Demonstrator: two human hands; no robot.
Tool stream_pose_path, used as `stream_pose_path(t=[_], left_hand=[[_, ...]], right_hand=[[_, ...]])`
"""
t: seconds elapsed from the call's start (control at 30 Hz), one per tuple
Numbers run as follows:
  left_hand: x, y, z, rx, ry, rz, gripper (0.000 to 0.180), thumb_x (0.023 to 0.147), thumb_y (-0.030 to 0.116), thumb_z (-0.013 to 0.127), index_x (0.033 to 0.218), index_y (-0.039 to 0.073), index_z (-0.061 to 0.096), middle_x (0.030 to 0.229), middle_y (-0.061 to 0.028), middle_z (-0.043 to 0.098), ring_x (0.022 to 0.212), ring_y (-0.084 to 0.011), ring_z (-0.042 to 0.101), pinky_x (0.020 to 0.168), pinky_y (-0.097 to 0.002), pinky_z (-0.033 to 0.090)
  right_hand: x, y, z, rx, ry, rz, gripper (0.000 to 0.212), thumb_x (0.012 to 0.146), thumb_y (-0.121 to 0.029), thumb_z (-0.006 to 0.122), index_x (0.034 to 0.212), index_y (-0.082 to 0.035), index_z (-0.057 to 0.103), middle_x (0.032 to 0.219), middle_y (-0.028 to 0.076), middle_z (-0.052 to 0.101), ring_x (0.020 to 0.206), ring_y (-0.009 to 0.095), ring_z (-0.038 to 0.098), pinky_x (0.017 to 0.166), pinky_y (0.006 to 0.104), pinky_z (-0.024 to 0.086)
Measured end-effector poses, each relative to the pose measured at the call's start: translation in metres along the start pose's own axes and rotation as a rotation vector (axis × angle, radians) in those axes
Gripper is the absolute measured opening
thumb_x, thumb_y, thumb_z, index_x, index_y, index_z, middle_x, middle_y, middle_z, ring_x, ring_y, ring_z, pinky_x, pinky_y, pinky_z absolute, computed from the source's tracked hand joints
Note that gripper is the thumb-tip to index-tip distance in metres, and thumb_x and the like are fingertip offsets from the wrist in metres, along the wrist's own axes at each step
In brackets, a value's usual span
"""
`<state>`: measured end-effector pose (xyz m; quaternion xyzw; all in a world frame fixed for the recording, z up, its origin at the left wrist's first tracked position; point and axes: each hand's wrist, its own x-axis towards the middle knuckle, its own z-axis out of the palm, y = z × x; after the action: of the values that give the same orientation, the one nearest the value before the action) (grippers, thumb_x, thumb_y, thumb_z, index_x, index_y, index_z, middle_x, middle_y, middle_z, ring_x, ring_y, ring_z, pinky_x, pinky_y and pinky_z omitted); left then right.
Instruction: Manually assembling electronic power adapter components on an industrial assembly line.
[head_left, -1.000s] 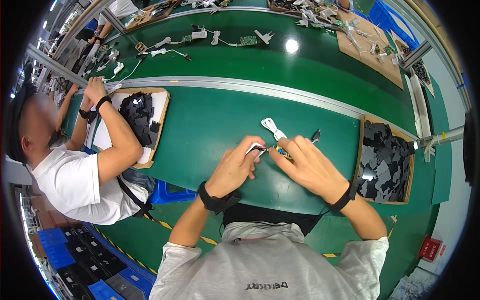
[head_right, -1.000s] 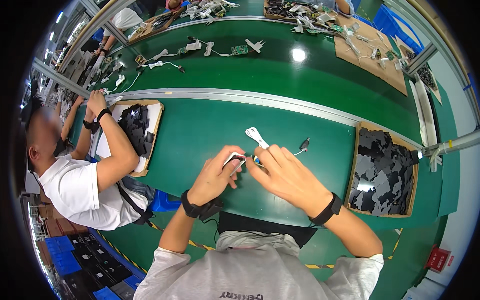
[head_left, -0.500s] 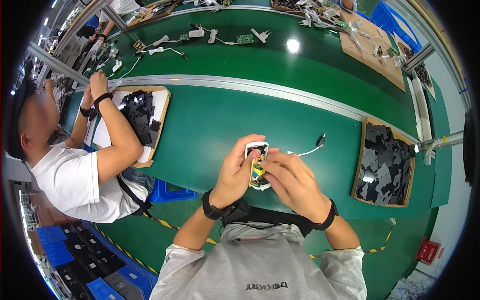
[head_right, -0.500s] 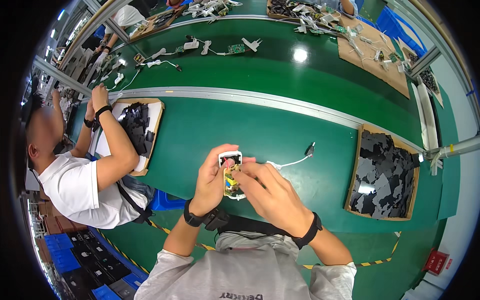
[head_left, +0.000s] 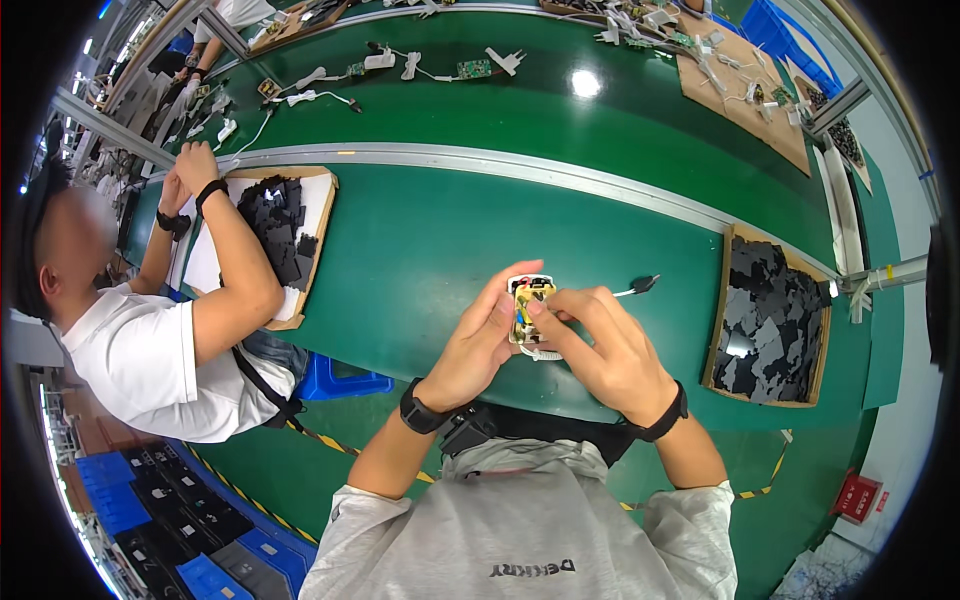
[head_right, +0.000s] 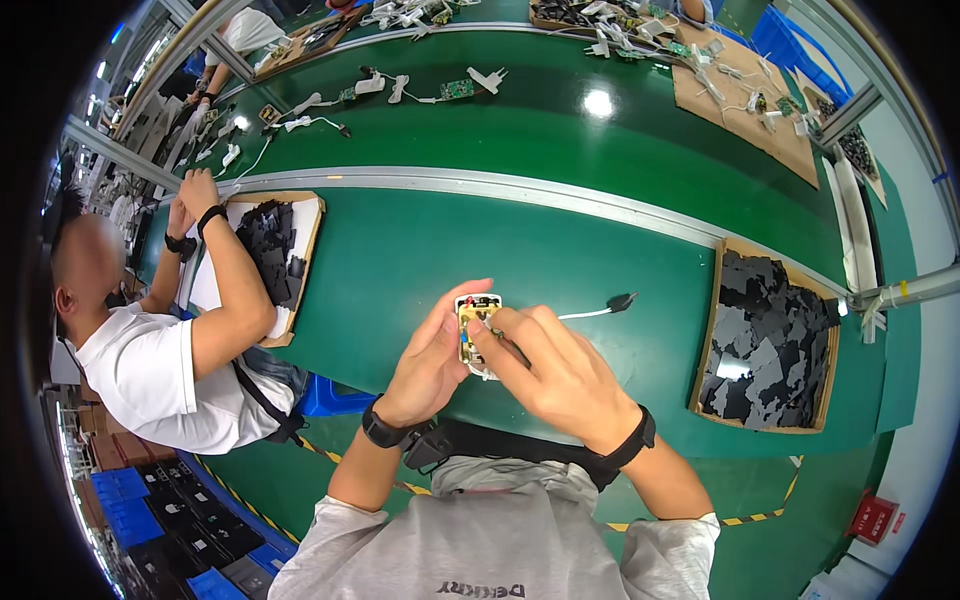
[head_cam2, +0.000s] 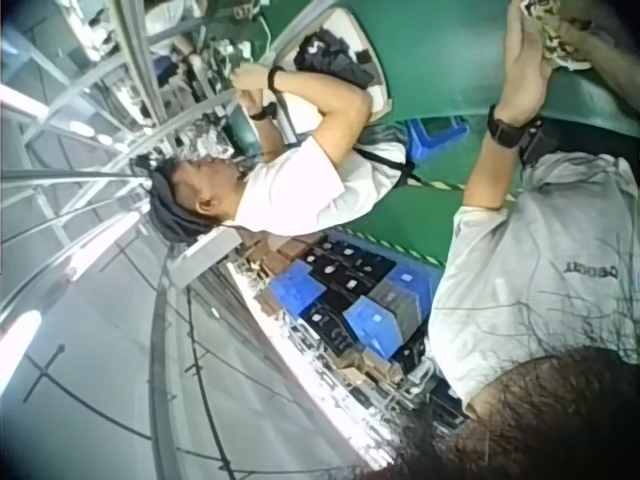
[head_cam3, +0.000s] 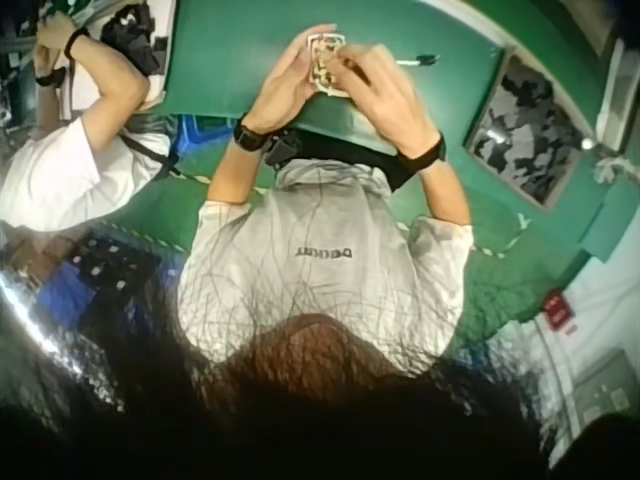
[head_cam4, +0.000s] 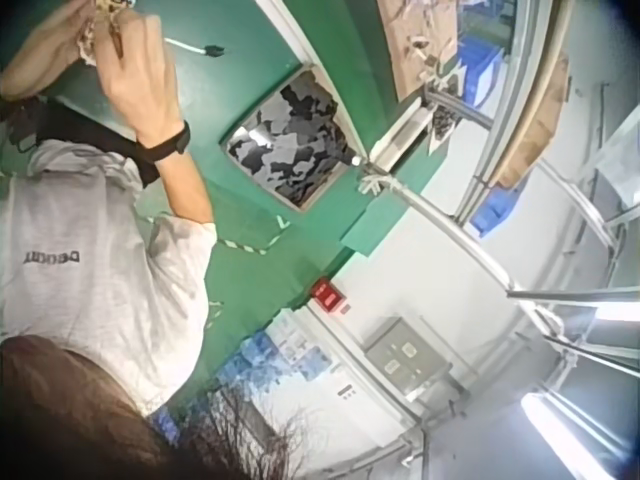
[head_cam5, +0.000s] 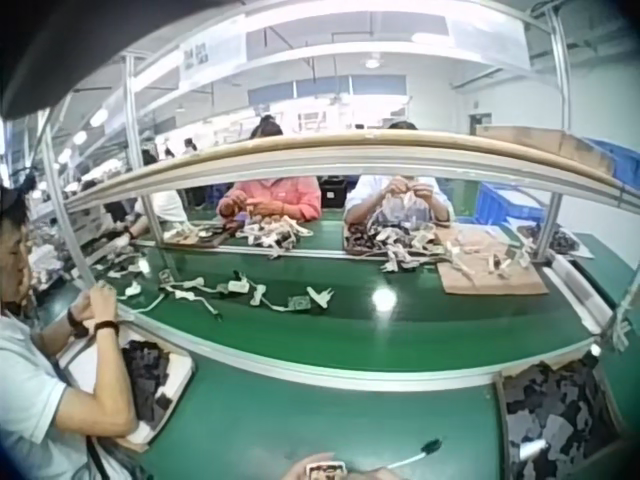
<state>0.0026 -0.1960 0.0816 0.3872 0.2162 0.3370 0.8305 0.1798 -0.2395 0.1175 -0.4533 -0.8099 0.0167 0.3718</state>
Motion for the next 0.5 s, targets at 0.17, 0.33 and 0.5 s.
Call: stream_pose_path(t=[0.17,0.33,0.5], left_hand=[[0.0,0.004,0.002,0.021,0.018,-0.009,0.053,0.107,0.037,0.034,0.149,0.005,0.03,0.129,-0.0071,0.052,0.119,-0.0173,0.053,0.1,-0.0351,0.046],[0.0,0.0,-0.004,0.061,0.041,-0.025,0.054,0.107,0.038,0.034,0.149,0.005,0.03,0.127,-0.0069,0.053,0.115,-0.0156,0.054,0.097,-0.0332,0.046],[0.002,0.001,0.001,0.1,0.069,-0.053,0.053,0.107,0.039,0.033,0.147,0.004,0.034,0.123,-0.0067,0.056,0.111,-0.0143,0.055,0.095,-0.0315,0.047]], right_hand=[[0.001,0.001,0.002,-0.02,0.009,-0.039,0.038,0.068,0.0,0.075,0.105,0.001,0.069,0.099,0.009,0.061,0.08,0.022,0.061,0.062,0.0312,0.054],[-0.005,0.001,0.007,-0.028,0.008,-0.05,0.04,0.068,-0.001,0.076,0.107,0.002,0.069,0.099,0.01,0.061,0.08,0.022,0.061,0.062,0.0317,0.054],[-0.007,0.001,0.011,-0.002,-0.013,-0.018,0.041,0.067,-0.001,0.078,0.107,0.003,0.069,0.099,0.01,0.061,0.08,0.022,0.061,0.061,0.0314,0.053]])
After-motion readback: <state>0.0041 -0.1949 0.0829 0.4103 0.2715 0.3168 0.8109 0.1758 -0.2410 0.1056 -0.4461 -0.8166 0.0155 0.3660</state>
